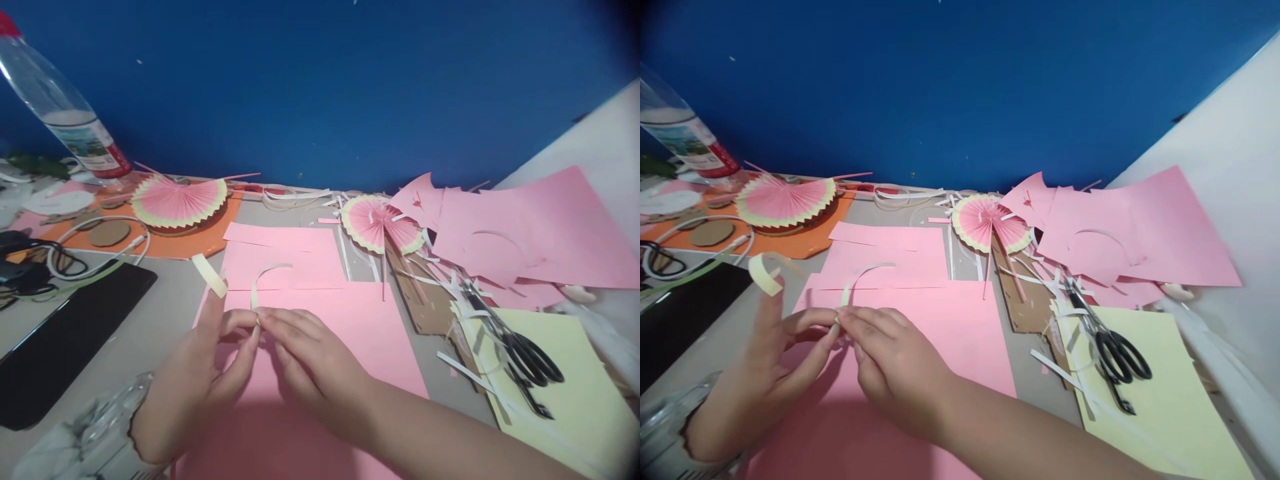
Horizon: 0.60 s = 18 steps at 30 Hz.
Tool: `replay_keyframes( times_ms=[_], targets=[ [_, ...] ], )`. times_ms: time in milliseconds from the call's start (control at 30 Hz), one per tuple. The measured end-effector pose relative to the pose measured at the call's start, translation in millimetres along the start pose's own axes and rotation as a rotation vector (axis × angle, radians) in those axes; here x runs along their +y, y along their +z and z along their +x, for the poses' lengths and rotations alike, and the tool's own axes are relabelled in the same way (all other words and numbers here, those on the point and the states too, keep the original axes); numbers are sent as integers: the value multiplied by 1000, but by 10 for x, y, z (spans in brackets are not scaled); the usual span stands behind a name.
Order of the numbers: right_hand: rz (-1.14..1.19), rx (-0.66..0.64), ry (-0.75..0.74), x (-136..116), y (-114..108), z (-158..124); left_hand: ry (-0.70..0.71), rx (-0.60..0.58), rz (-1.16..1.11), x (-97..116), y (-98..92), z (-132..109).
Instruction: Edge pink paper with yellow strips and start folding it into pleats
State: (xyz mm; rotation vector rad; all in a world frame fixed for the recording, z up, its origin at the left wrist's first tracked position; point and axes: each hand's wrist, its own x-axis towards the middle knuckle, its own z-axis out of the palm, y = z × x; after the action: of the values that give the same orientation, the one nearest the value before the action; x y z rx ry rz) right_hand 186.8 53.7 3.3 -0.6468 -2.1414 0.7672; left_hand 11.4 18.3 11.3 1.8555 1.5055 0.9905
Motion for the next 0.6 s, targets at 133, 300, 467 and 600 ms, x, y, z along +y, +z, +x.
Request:
replay_keyframes(
  times_ms=[133,300,467,600],
  targets=[
    [14,-4,-3,-6,-8,3,13,19,3,-4,6,9],
    [20,-12,14,9,-2,-11,43,1,-19,-24,11,-6],
    [12,-9,22,16,4,-14,16,-13,-19,-26,4,-15],
    [3,-10,26,3,-6,3,16,-18,-31,-15,0,5]
  ],
)
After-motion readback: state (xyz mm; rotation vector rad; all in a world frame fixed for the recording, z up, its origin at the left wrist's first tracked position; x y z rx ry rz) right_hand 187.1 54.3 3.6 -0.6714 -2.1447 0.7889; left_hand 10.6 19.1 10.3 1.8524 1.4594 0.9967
